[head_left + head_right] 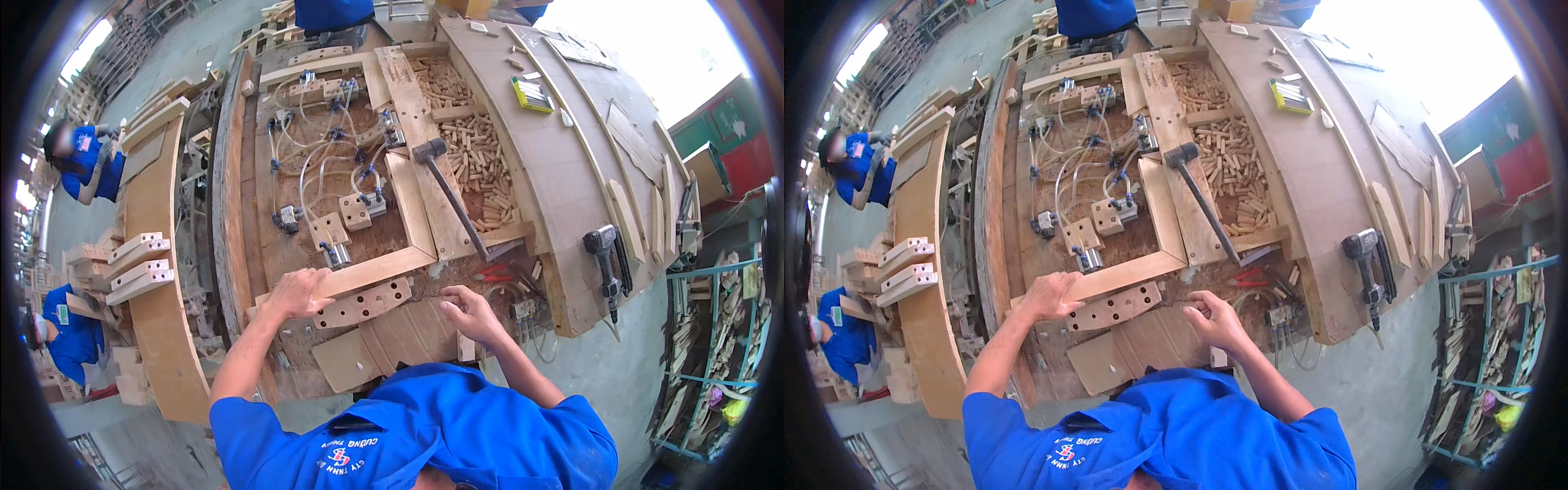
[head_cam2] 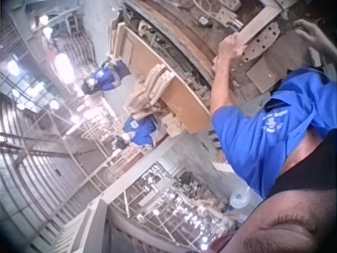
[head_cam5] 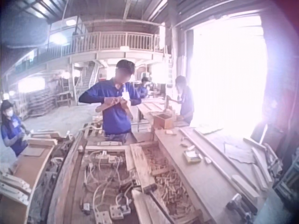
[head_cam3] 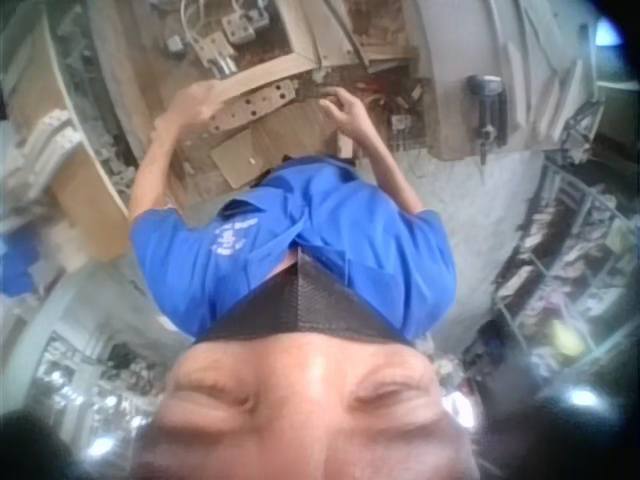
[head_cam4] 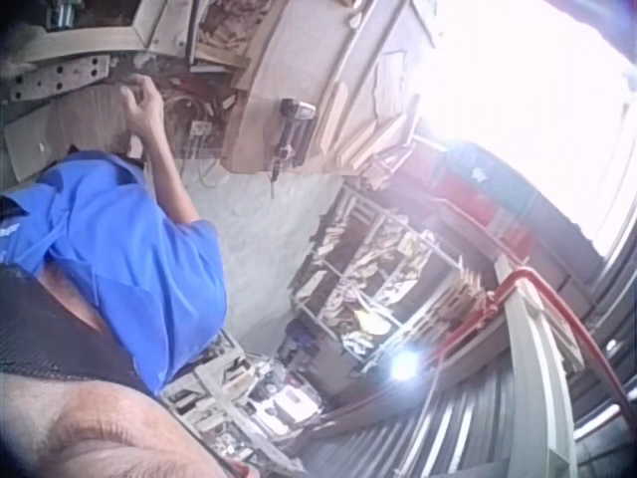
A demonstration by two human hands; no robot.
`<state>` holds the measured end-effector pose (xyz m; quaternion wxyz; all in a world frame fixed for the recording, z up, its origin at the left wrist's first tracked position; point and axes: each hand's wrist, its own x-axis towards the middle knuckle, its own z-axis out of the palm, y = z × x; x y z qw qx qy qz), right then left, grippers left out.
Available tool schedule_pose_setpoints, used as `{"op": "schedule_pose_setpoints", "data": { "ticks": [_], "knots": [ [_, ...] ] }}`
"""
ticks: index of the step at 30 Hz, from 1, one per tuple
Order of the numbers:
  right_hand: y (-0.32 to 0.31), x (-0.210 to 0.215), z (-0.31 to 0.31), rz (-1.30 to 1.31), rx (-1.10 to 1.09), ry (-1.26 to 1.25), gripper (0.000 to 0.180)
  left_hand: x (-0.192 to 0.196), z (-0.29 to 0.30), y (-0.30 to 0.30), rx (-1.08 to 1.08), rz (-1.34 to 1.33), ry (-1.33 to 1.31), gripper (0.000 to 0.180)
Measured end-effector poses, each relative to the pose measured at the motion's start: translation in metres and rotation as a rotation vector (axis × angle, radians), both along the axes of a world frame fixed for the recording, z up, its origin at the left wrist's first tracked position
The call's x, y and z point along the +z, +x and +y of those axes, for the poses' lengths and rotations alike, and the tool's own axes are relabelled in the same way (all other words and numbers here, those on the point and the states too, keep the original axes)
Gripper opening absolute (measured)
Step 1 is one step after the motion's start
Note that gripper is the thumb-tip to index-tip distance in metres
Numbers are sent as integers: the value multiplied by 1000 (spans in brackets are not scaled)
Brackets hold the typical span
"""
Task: The person assembles wooden parts by inserting dowels into pre-drilled holes and using a pneumatic nail gun to fasten them. They repeatedly pick up pieces, align them, and secure them on a workbench in a factory setting.
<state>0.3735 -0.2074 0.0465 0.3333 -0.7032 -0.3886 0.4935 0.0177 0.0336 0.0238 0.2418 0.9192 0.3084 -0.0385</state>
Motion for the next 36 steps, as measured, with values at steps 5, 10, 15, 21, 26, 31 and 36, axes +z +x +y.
{"op": "schedule_pose_setpoints", "data": {
  "ticks": [5,10,15,21,26,31,36],
  "knots": [
    [4,12,21,-70,31,53,37,-6,-9,-5,23,7,154,70],
    [46,7,75,-720,-102,261,49,-4,-17,-46,2,184,120,67],
    [59,-5,159,-1017,-87,207,93,-4,-15,-50,-46,298,79,67],
    [48,-28,203,-1017,24,-82,133,-6,-2,-51,-165,204,87,60],
    [24,-41,209,-1048,94,-176,145,-9,-4,-46,-163,210,81,57],
    [19,-37,213,-1018,94,-218,143,-15,-8,-52,-136,270,89,54],
    [22,-43,213,-1064,76,-244,142,8,42,-28,81,253,25,46]
  ]
}}
